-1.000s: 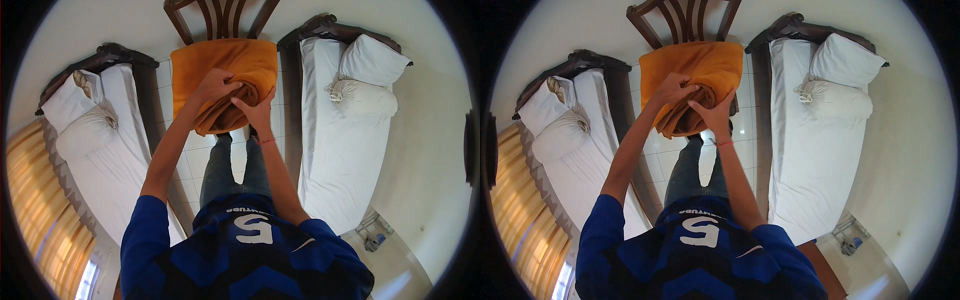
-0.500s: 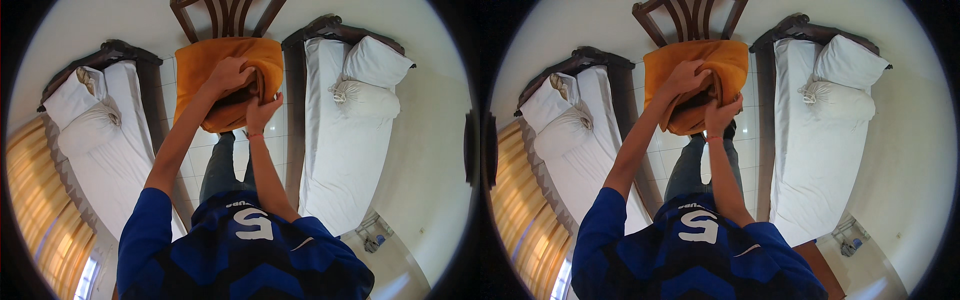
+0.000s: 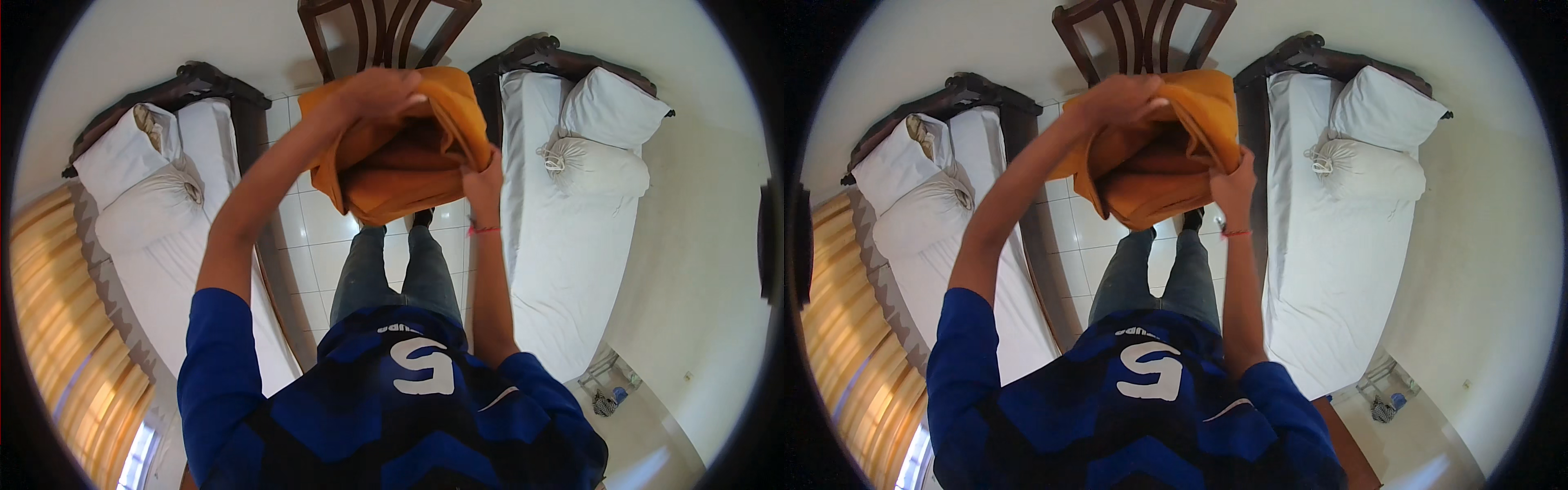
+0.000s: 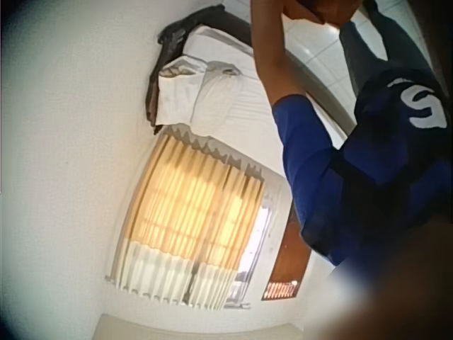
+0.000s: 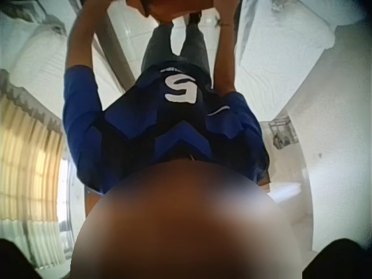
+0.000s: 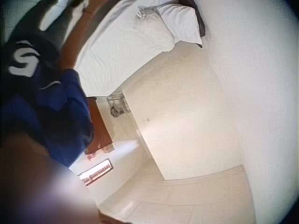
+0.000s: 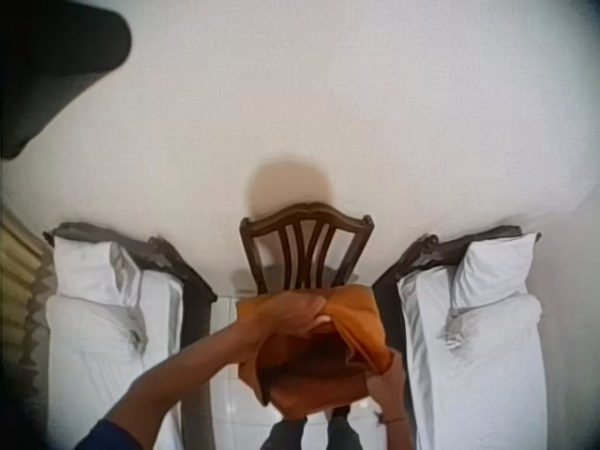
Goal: The recorder collects linens into a bag and spreads a towel on a bed.
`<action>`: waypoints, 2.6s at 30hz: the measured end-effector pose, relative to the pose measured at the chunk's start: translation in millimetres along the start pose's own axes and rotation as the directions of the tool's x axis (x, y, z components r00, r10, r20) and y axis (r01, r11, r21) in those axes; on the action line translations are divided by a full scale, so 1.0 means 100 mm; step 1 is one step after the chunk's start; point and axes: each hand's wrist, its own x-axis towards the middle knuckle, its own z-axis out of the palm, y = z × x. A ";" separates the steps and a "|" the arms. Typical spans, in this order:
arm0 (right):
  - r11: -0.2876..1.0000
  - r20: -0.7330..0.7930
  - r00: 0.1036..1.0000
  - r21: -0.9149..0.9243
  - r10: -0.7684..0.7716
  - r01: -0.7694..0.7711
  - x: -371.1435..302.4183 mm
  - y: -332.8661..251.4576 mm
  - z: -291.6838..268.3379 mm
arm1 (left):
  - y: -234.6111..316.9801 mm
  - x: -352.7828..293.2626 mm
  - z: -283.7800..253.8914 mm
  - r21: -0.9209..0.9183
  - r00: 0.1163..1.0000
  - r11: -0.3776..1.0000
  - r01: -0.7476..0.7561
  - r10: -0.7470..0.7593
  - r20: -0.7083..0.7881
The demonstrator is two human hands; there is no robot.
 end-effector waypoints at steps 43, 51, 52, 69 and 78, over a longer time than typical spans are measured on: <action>0.726 0.124 0.729 0.299 -0.673 0.619 -1.79 1.86 -3.08 | 6.09 -1.16 -2.91 0.783 0.980 0.590 -0.196 0.143 0.138; 0.562 0.326 0.482 0.230 -0.814 0.794 -2.56 1.45 -3.76 | 6.58 -3.57 -2.87 0.693 0.910 0.608 0.388 -0.372 -0.184; 0.578 0.445 0.452 0.202 -0.773 0.790 -2.59 1.53 -3.73 | 6.69 -3.82 -2.84 0.707 0.902 0.575 0.412 -0.366 -0.228; 0.473 0.646 0.299 0.109 -0.702 0.874 -4.30 0.99 -4.92 | 8.06 -7.20 -0.41 0.313 0.584 0.520 0.795 -0.795 -0.163; 0.570 0.675 0.487 -0.119 -0.554 0.813 -5.40 2.55 -6.54 | 9.48 -6.84 1.44 -0.012 0.467 0.470 0.882 -0.879 -0.101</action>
